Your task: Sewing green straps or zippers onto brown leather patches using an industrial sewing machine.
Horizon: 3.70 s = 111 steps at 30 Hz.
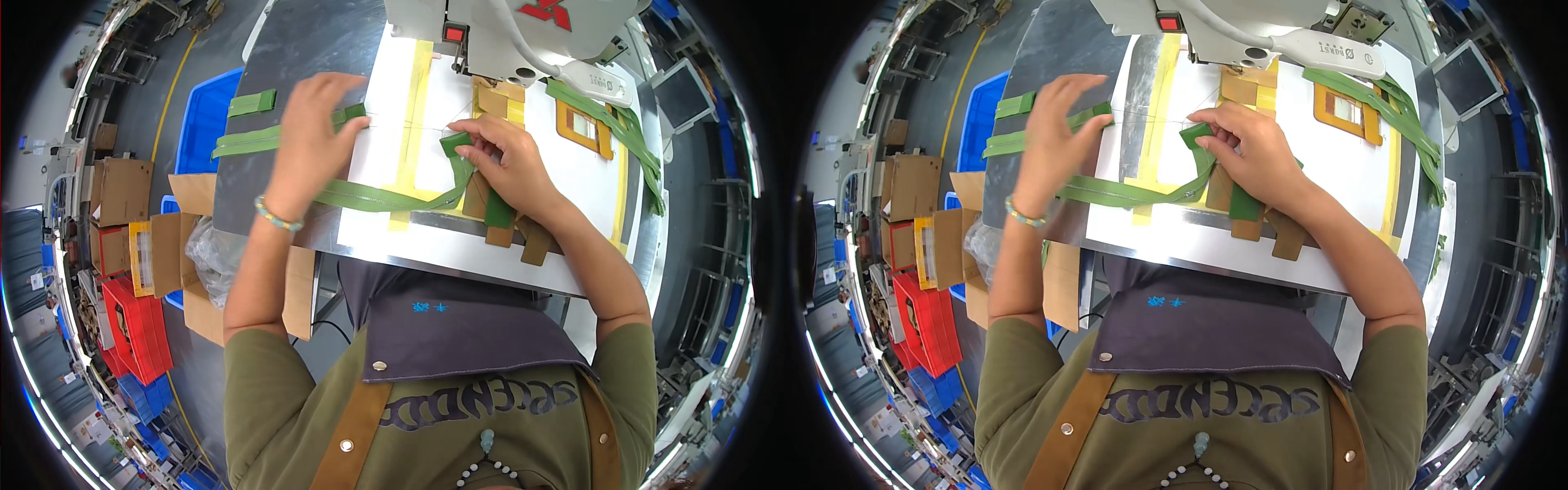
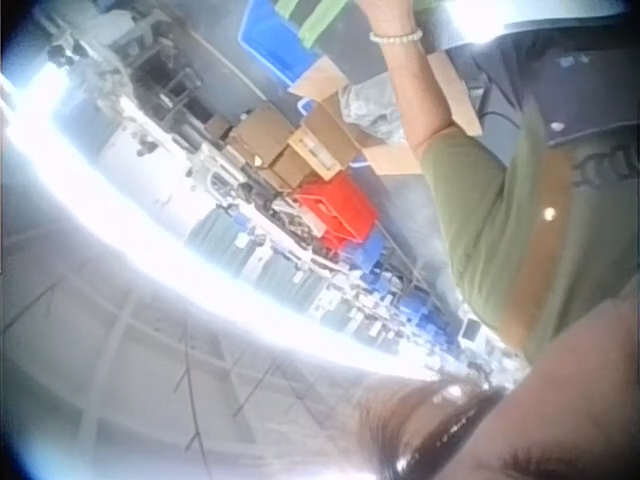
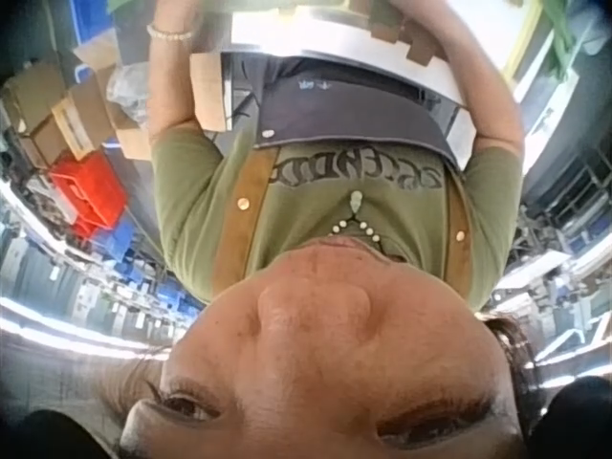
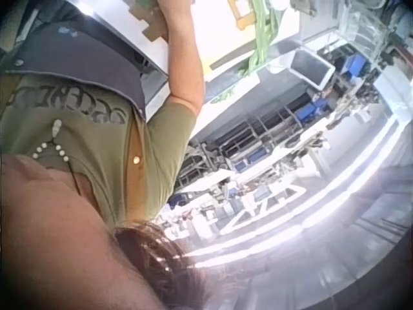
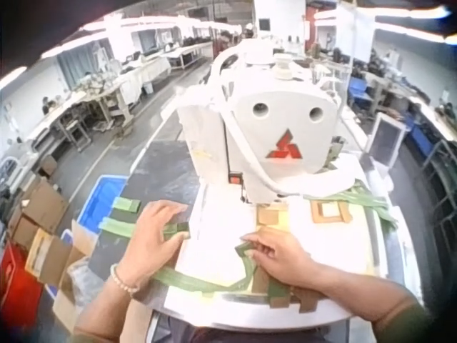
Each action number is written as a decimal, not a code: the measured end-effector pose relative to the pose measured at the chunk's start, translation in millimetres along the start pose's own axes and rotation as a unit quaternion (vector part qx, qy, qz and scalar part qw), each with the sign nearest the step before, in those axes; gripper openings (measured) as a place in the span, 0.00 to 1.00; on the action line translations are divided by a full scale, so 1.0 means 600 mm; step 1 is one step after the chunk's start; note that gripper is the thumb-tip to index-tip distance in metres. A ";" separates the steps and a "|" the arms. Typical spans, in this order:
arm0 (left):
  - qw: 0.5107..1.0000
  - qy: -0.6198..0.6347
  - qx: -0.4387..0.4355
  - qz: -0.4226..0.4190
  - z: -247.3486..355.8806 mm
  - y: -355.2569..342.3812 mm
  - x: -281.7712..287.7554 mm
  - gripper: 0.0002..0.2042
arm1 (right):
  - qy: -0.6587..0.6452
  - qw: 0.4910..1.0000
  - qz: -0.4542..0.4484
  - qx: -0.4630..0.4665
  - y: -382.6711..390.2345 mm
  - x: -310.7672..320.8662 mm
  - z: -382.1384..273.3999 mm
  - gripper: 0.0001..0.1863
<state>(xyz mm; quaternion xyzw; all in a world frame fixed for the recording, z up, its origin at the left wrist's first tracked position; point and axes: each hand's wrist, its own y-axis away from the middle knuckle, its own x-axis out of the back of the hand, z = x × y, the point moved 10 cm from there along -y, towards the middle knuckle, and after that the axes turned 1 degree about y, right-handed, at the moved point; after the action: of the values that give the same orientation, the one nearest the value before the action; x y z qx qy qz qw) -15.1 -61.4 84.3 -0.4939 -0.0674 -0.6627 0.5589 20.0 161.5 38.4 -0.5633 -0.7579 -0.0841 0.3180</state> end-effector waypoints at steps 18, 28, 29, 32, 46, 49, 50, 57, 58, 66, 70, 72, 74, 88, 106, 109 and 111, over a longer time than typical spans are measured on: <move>0.863 0.360 0.326 -0.137 0.026 0.041 -0.076 0.05 | -0.313 0.944 0.035 -0.099 0.006 -0.001 0.068 0.17; 0.854 0.430 0.256 -0.141 0.032 0.038 -0.196 0.21 | -0.327 0.940 0.046 -0.090 0.004 0.007 0.066 0.16; 0.846 0.450 0.259 -0.124 0.033 0.037 -0.194 0.22 | -0.318 0.943 0.053 -0.082 0.002 0.009 0.066 0.15; 0.863 0.425 0.250 -0.109 0.028 0.039 -0.188 0.23 | -0.268 0.959 0.048 -0.075 0.001 0.013 0.065 0.13; 0.891 0.372 0.238 -0.107 0.042 0.042 -0.188 0.25 | -0.219 0.973 0.046 -0.048 0.004 0.015 0.052 0.10; 0.899 0.355 0.232 -0.109 0.047 0.041 -0.185 0.27 | -0.205 0.977 0.037 -0.054 0.004 0.013 0.052 0.10; 0.899 0.358 0.230 -0.106 0.047 0.041 -0.185 0.27 | -0.197 0.978 0.039 -0.047 0.004 0.015 0.046 0.10; 0.904 0.348 0.219 -0.122 0.050 0.040 -0.186 0.33 | -0.060 0.995 0.060 0.050 0.004 0.011 0.016 0.11; 0.903 0.349 0.219 -0.121 0.048 0.041 -0.186 0.33 | -0.059 0.995 0.059 0.050 0.004 0.011 0.014 0.11; 0.895 0.376 0.209 -0.122 0.049 0.042 -0.183 0.33 | -0.046 0.997 0.058 0.032 0.003 0.012 0.014 0.06; 0.873 0.421 0.227 -0.094 0.039 0.041 -0.185 0.30 | -0.038 0.997 0.056 0.034 0.003 0.012 0.016 0.06; 0.859 0.443 0.248 -0.058 0.027 0.041 -0.180 0.28 | -0.038 0.997 0.058 0.044 0.003 0.012 0.014 0.06; 0.859 0.447 0.247 -0.044 0.020 0.039 -0.180 0.28 | -0.037 0.997 0.055 0.045 0.003 0.012 0.011 0.06; 0.868 0.441 0.228 -0.013 0.023 0.032 -0.168 0.29 | -0.025 0.998 0.042 0.043 0.005 0.011 0.009 0.06; 0.827 0.488 0.277 -0.031 0.005 0.034 -0.172 0.19 | -0.007 0.999 0.027 0.031 0.003 0.002 0.010 0.05; 0.818 0.502 0.280 -0.032 0.002 0.036 -0.174 0.20 | -0.006 1.000 0.023 0.020 0.002 0.000 0.011 0.05; 0.812 0.512 0.277 -0.030 0.001 0.038 -0.175 0.20 | 0.002 0.999 0.028 0.031 0.002 0.001 0.008 0.06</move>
<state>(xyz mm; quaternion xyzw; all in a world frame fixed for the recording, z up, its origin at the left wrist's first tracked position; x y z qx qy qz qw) -8.4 1.5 -2.4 0.0950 0.0331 -0.7895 0.6054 19.4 164.9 35.0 -0.5738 -0.7435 -0.0535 0.3392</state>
